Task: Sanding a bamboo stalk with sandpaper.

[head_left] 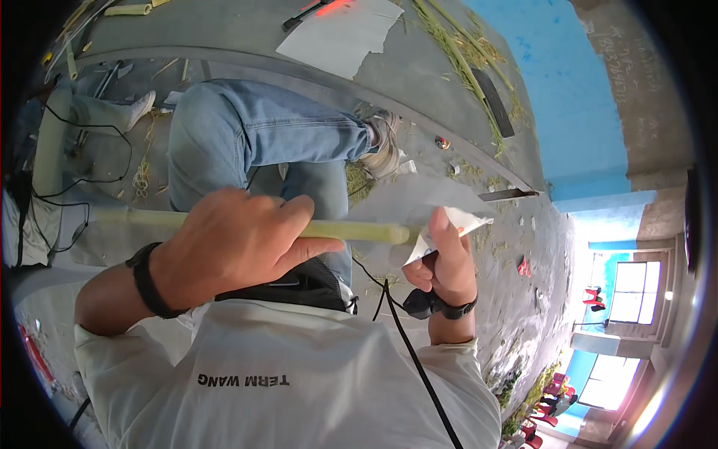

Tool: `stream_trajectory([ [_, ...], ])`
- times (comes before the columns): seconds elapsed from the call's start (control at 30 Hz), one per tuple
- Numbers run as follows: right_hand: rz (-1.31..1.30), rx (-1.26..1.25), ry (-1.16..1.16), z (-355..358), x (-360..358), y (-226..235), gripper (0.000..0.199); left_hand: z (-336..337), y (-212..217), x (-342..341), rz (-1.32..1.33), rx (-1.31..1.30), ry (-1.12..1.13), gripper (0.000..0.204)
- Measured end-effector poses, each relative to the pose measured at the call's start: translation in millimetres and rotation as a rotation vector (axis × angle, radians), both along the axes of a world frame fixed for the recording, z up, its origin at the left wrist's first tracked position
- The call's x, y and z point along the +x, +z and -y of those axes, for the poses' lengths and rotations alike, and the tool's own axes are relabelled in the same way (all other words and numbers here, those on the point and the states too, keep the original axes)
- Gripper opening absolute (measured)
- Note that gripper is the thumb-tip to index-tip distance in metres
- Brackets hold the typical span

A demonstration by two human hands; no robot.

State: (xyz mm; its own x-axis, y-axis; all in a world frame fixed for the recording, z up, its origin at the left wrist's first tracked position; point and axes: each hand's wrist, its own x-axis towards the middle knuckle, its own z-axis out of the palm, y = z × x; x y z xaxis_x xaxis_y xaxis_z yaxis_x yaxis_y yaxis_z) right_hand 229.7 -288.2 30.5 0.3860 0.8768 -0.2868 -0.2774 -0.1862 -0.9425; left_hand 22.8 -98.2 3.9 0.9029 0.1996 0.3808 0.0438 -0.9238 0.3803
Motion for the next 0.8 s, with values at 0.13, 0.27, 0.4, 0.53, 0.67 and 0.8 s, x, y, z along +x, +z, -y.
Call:
stream_trajectory([
  [0.13, 0.206, 0.005, -0.197, -8, -9, -15, 0.044, 2, -2, 3, 0.001, -0.019, 0.037, 0.054],
  [0.27, 0.243, 0.239, -0.431, -4, -11, -37, 0.025, 8, -3, 4, -0.094, -0.194, 0.001, 0.058],
  [0.4, 0.683, 0.372, -0.393, 5, -1, -51, 0.023, -2, 0, 7, -0.318, -0.480, -0.158, 0.065],
  [0.53, 1.012, 0.475, -0.045, 15, 7, -55, 0.025, -26, 4, 15, -0.726, -0.876, -0.467, 0.052],
  [0.67, 0.913, 0.365, -0.120, 21, 11, -53, 0.030, -24, 4, 15, -0.621, -0.699, -0.367, 0.049],
  [0.8, 0.736, -0.064, -0.358, 16, 13, -57, 0.035, 0, -5, 17, 0.225, -0.056, 0.040, 0.059],
])
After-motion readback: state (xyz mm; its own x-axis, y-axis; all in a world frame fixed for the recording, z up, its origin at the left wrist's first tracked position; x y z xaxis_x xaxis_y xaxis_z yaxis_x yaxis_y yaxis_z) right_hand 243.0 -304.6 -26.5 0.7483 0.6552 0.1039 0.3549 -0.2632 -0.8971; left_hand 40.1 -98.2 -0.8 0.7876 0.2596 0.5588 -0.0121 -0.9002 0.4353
